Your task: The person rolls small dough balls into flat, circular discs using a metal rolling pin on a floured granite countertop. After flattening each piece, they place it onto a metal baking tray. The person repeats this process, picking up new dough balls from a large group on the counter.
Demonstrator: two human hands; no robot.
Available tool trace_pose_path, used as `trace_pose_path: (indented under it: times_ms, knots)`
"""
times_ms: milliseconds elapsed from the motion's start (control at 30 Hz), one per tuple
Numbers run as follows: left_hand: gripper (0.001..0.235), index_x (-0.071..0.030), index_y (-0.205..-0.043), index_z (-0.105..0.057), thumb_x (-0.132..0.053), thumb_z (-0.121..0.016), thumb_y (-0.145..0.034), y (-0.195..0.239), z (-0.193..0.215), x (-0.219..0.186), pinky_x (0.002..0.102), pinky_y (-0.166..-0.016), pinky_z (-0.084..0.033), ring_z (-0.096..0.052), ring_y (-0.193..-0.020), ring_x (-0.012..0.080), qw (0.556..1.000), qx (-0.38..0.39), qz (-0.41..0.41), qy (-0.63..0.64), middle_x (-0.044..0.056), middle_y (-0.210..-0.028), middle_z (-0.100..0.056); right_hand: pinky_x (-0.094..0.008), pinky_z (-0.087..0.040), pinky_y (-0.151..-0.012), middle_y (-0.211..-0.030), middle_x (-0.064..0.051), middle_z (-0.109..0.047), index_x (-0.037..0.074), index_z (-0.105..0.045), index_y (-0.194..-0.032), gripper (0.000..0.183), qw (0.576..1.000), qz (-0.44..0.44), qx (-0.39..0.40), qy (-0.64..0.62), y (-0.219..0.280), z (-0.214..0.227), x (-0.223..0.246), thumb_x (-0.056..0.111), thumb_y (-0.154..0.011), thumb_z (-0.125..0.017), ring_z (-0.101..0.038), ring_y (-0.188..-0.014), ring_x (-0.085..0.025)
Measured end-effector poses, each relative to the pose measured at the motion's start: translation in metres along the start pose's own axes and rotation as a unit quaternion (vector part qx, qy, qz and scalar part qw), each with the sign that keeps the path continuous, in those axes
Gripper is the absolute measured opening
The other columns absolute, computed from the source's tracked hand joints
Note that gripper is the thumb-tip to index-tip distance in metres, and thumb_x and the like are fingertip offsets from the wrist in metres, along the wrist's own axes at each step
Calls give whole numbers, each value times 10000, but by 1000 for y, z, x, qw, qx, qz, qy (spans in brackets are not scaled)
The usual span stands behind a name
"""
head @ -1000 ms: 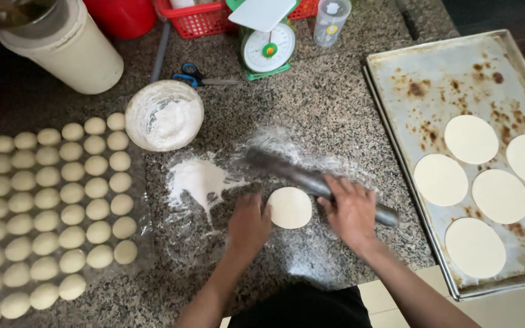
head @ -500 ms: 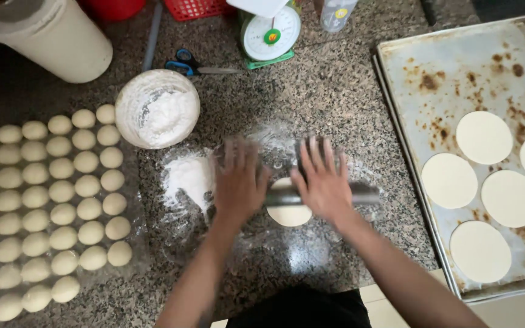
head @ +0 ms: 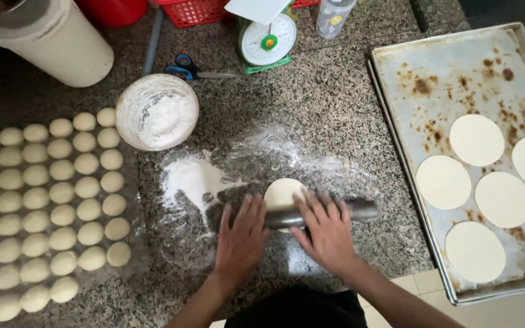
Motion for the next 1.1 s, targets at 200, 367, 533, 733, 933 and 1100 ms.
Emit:
trace_pose_path:
  times_ms: [200,367,533,733,933,1100]
  knots:
    - [696,-12,-1853,-424,-256,-510,-1207,28,-7,11,657,-1538,-108,-220,-1887,446,981,115,-80,134,232,-2004,-340,-449,-528,-1136,-1415,159,-849,401,-581,-1823,725,996,1,77,-36,23,46,-11,392,-1136,-811,-733,-1248,-304]
    - [731,-64,-1911,-366,-413,-529,-1290,-56,-31,-13,596,-1509,-220,-314,-1828,377,962,114,125,214,186,-1961,-372,-516,-533,-1075,-1335,68,-850,421,-723,-1701,615,981,-193,8,-19,4,24,-76,591,-1116,-804,-774,-1209,-306]
    - [558,-156,-1646,-651,-436,-755,-1174,-98,-89,-35,636,-1085,-584,-740,-1322,383,972,101,158,141,136,-1395,-775,-605,-527,-1171,-1509,32,-797,458,-678,-1763,727,950,-300,23,-82,-8,35,-104,645,-1081,-845,-790,-1369,-395]
    - [543,-248,-1266,-945,-595,-1021,-855,-91,-74,-36,529,-935,-689,-906,-1151,386,782,271,272,491,108,-1110,-926,-635,-493,-1232,-1485,9,-811,442,-710,-1719,673,951,-300,14,-72,-19,54,-93,612,-1082,-844,-765,-1418,-415]
    - [330,-207,-1405,-866,-455,-741,-1227,-38,-44,0,536,-875,-680,-899,-992,347,756,189,330,532,78,-1053,-880,-622,-510,-1193,-1431,1,-839,390,-769,-1677,682,970,-242,-3,-26,-26,44,-60,614,-1044,-892,-794,-1347,-388]
    - [558,-156,-1817,-584,-341,-645,-1294,-9,9,10,621,-1482,-318,-395,-1789,381,992,-27,76,95,141,-1795,-520,-574,-447,-1231,-1354,109,-795,419,-761,-1615,587,999,-30,23,-7,23,-16,-35,540,-1044,-818,-708,-1324,-258]
Point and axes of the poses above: each hand's wrist, its own y-axis away from the middle knuckle, its own z-axis out of the back of the hand, x = y × z, the point moved 2 cm from there along -y, towards the middle knuckle
